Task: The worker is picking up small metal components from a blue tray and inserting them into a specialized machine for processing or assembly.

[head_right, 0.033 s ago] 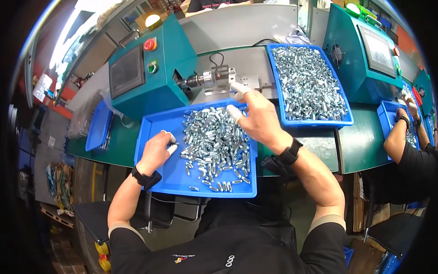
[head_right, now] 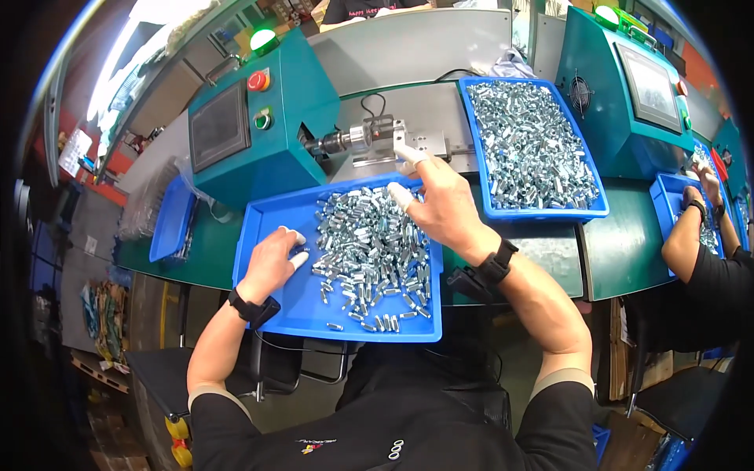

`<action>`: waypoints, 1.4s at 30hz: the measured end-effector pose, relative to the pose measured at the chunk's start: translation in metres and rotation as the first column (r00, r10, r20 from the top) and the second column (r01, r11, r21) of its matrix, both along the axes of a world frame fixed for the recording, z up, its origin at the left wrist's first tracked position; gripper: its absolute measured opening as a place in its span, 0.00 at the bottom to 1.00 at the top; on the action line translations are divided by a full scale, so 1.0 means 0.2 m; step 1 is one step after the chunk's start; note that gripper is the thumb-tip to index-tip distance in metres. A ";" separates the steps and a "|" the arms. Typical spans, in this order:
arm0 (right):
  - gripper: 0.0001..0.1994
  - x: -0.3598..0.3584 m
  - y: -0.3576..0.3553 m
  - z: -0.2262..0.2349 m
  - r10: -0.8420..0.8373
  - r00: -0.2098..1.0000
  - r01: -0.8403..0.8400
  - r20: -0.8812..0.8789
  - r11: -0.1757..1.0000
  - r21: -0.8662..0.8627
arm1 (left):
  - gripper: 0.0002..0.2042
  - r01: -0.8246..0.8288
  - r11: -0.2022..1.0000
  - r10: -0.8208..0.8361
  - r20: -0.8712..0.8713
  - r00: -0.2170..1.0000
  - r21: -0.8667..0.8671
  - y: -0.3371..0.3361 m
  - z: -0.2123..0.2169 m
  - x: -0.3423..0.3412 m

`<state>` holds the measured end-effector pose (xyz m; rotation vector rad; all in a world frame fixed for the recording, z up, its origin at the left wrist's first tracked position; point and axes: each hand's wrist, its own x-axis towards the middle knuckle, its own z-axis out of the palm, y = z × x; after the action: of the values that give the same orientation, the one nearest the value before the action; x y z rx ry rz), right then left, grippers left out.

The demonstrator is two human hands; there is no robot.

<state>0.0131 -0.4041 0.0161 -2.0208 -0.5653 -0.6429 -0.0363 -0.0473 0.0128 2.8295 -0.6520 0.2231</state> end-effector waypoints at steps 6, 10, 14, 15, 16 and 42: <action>0.25 0.03 -0.06 -0.08 0.073 0.995 -0.063 -0.061 0.985 0.161 | 0.09 0.042 0.998 -0.041 -0.040 0.998 0.038 -0.08 0.08 0.03; 0.21 0.03 -0.08 -0.06 0.058 0.996 -0.034 -0.071 0.953 0.300 | 0.09 0.090 0.980 -0.120 -0.171 0.978 -0.175 -0.27 0.30 0.18; 0.17 0.05 -0.08 -0.09 0.039 0.993 0.003 -0.108 0.933 0.360 | 0.10 0.163 0.906 -0.200 -0.056 0.978 -0.390 -0.62 0.46 0.49; 0.16 0.04 -0.08 -0.11 0.028 0.991 0.022 -0.131 0.930 0.366 | 0.10 0.170 0.907 -0.208 -0.059 0.976 -0.385 -0.68 0.46 0.57; 0.16 0.04 -0.07 -0.13 0.017 0.991 0.035 -0.134 0.927 0.373 | 0.10 0.163 0.890 -0.214 -0.075 0.974 -0.427 -0.75 0.45 0.65; 0.12 0.02 0.01 -0.16 0.096 0.995 -0.081 -0.034 0.950 0.300 | 0.09 0.135 0.953 -0.139 0.004 0.990 -0.273 -0.85 0.27 0.93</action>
<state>0.0167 -0.4028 -0.0168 -1.7128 -0.4947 -0.5861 0.1500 -0.2170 0.0667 2.5095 -0.7485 0.2466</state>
